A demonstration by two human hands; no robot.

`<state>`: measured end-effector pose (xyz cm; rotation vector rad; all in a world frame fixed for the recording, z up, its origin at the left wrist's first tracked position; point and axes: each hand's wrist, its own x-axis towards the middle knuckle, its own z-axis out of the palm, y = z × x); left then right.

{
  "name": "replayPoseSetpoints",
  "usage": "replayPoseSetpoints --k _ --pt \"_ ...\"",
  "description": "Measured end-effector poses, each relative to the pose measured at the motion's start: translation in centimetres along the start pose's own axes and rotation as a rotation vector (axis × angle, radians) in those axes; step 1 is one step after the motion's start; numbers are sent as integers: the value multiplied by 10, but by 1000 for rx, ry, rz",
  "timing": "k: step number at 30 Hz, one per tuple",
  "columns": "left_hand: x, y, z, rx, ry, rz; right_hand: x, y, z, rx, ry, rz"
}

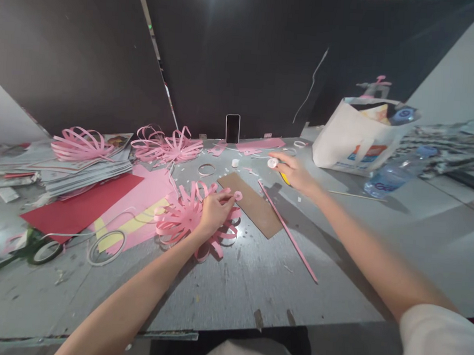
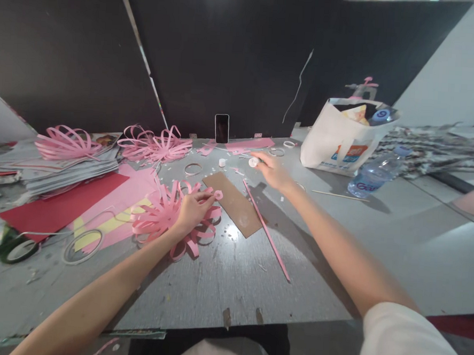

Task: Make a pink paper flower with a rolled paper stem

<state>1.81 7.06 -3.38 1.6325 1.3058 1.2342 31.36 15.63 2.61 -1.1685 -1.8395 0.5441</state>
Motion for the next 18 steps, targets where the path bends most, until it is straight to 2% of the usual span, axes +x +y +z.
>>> replayPoseSetpoints --k 1,4,7,12,18 --pt "0 1 0 -3 -4 0 0 10 0 -135 -14 -36" --pt "-1 1 -1 -15 -12 1 -6 33 5 -435 -185 -118" --pt "-1 1 -1 -21 -16 3 -16 44 12 -659 -302 -217" --pt "-2 6 -2 -56 -19 -4 -26 40 18 -971 -345 -264" --pt "-3 10 -3 -123 -32 -36 -27 28 19 -1015 -432 -184"
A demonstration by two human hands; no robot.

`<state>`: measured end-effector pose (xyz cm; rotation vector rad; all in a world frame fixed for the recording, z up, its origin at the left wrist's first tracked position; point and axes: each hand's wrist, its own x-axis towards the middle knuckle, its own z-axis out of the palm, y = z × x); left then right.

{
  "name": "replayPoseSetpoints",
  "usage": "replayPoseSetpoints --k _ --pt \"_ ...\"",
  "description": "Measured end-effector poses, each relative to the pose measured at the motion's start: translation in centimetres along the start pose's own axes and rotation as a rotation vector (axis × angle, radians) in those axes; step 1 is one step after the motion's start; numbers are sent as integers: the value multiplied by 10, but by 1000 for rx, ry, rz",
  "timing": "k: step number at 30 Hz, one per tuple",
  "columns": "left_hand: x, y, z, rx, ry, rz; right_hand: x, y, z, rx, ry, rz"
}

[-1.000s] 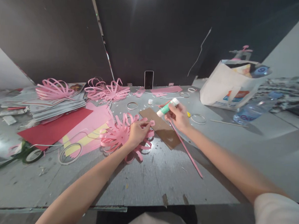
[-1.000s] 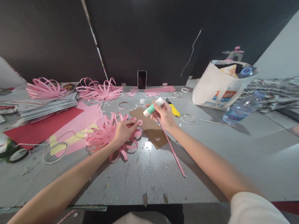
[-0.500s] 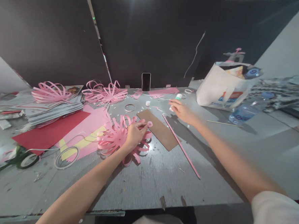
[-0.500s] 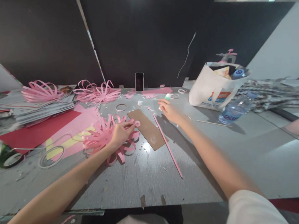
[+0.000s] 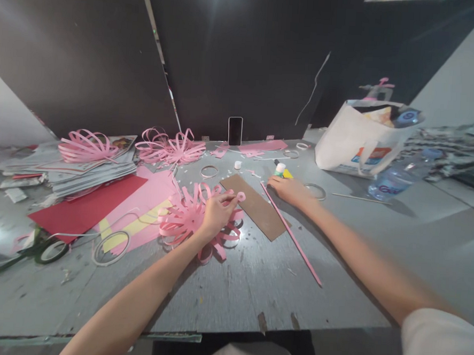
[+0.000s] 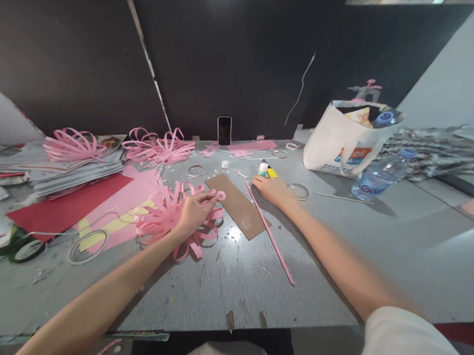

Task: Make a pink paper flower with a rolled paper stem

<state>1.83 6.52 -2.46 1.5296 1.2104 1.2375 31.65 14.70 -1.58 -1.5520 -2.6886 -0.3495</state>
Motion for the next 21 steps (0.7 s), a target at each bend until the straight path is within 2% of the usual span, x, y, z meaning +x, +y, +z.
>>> replayPoseSetpoints --k 4,8,10,12,14,16,18,21 --pt "0 -2 -1 0 16 25 0 -1 -8 22 4 28" --pt "1 -5 -1 -14 16 26 1 -7 -20 105 84 43" --pt "2 -6 -1 -28 9 30 3 -16 -29 287 169 88" --pt "2 -6 0 -33 6 43 4 -28 -38 621 216 141" --pt "2 -5 0 -23 1 58 5 -42 -46 987 167 141" --pt "1 -3 0 0 -4 68 5 -53 -52 1176 71 122" --pt "1 -1 0 26 -13 80 4 -62 -56 1215 -11 127" --pt "1 -1 0 36 -25 99 3 -68 -60 1252 -69 125"
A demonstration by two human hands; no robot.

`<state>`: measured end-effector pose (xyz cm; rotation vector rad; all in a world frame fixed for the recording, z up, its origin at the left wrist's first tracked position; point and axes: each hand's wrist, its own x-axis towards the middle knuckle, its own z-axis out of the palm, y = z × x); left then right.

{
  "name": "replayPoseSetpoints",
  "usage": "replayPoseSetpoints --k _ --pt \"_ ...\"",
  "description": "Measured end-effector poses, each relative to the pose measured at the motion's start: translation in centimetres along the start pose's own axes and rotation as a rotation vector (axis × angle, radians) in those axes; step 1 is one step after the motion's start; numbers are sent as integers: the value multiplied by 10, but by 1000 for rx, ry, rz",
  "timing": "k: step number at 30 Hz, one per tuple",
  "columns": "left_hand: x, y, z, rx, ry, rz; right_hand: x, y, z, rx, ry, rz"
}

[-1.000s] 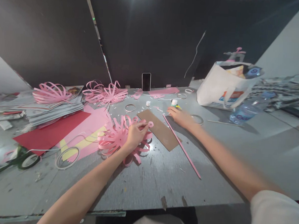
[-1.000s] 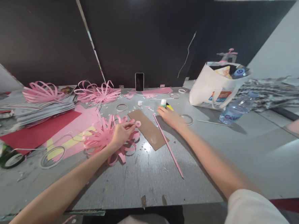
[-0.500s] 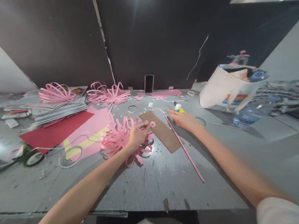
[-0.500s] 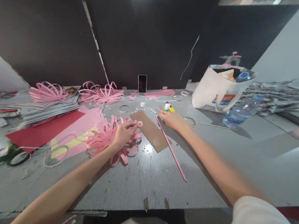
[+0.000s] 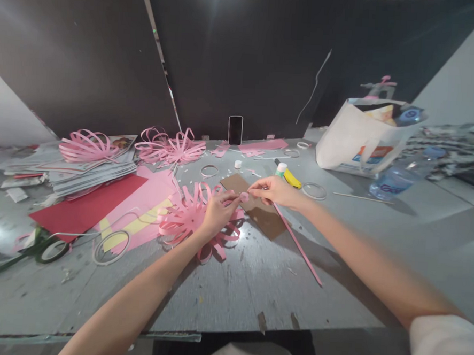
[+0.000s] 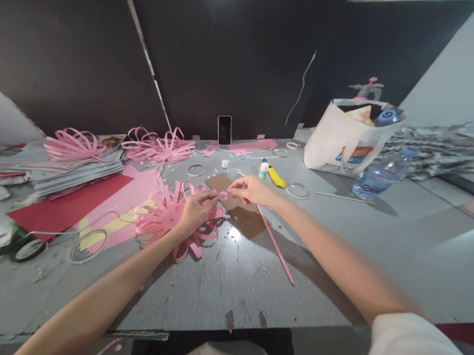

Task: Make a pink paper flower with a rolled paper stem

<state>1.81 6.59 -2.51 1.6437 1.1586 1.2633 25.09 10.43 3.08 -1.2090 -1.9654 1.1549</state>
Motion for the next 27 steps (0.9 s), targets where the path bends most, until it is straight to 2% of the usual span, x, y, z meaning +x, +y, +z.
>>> replayPoseSetpoints --k 4,18,27 --pt "0 -2 0 -14 -3 7 -2 -5 2 35 -32 -9" --pt "0 -6 -1 -37 -43 50 -8 -21 6 -7 -100 112" --pt "-1 1 -2 27 -2 115 -6 -16 8 66 -100 56"
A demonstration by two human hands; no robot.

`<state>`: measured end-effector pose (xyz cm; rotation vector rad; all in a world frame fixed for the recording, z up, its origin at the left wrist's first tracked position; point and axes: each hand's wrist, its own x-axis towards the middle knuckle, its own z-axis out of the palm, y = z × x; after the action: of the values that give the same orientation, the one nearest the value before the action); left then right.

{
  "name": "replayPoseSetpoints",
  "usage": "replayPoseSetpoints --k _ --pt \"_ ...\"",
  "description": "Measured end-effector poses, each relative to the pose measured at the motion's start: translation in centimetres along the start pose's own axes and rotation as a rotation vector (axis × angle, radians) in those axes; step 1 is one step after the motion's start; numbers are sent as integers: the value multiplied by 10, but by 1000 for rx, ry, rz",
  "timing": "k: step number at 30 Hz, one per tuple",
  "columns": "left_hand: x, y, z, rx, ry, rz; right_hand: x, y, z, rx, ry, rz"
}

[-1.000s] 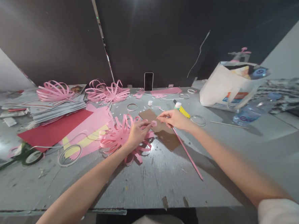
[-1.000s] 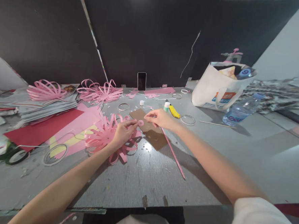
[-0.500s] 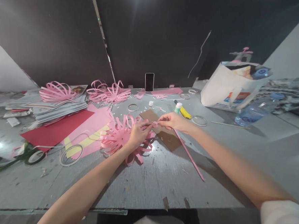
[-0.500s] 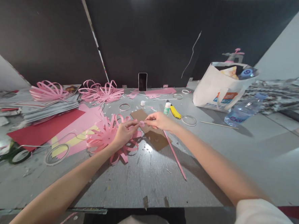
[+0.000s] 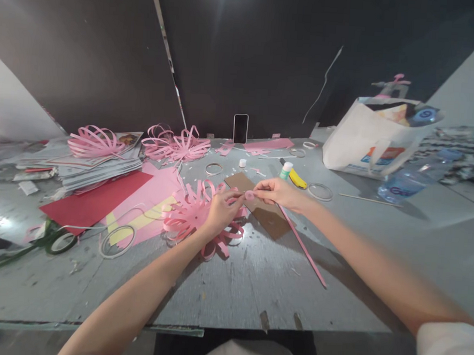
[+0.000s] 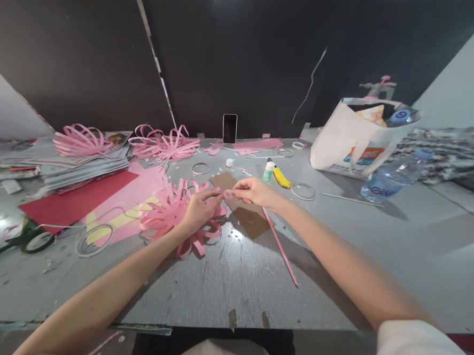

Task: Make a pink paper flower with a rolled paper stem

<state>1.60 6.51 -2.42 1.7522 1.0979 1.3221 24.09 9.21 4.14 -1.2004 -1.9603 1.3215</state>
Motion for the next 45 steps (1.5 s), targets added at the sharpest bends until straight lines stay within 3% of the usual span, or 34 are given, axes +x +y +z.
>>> replayPoseSetpoints --k 4,7,10,12,15,18,20,21,25,33,38,41,45 --pt "3 5 -6 58 119 51 1 0 0 5 71 -38" --pt "12 16 -21 210 302 130 0 -3 2 33 119 -51" --pt "24 33 -55 394 477 170 -2 -9 4 46 148 -19" --pt "28 45 -89 568 498 153 -5 -15 5 27 164 6" --pt "22 55 -147 916 389 -116 -9 -21 4 0 180 4" --pt "4 51 -193 1001 44 -564 -8 -20 1 -7 175 -46" --pt "-9 44 -210 925 -111 -624 -6 -17 -1 6 166 -71" --pt "-14 40 -214 901 -131 -599 -5 -14 -2 15 163 -79" --pt "-22 31 -216 803 -165 -491 -3 -11 -2 11 155 -97" --pt "-20 43 -203 521 -349 -507 -8 -20 -3 -36 197 -105" --pt "-28 51 -187 321 -253 -475 -16 -26 5 -159 305 -166" --pt "-32 44 -173 151 -152 -480 -24 -33 19 -322 469 -332" --pt "-36 36 -148 35 10 -489 -27 -41 41 -639 533 -794"
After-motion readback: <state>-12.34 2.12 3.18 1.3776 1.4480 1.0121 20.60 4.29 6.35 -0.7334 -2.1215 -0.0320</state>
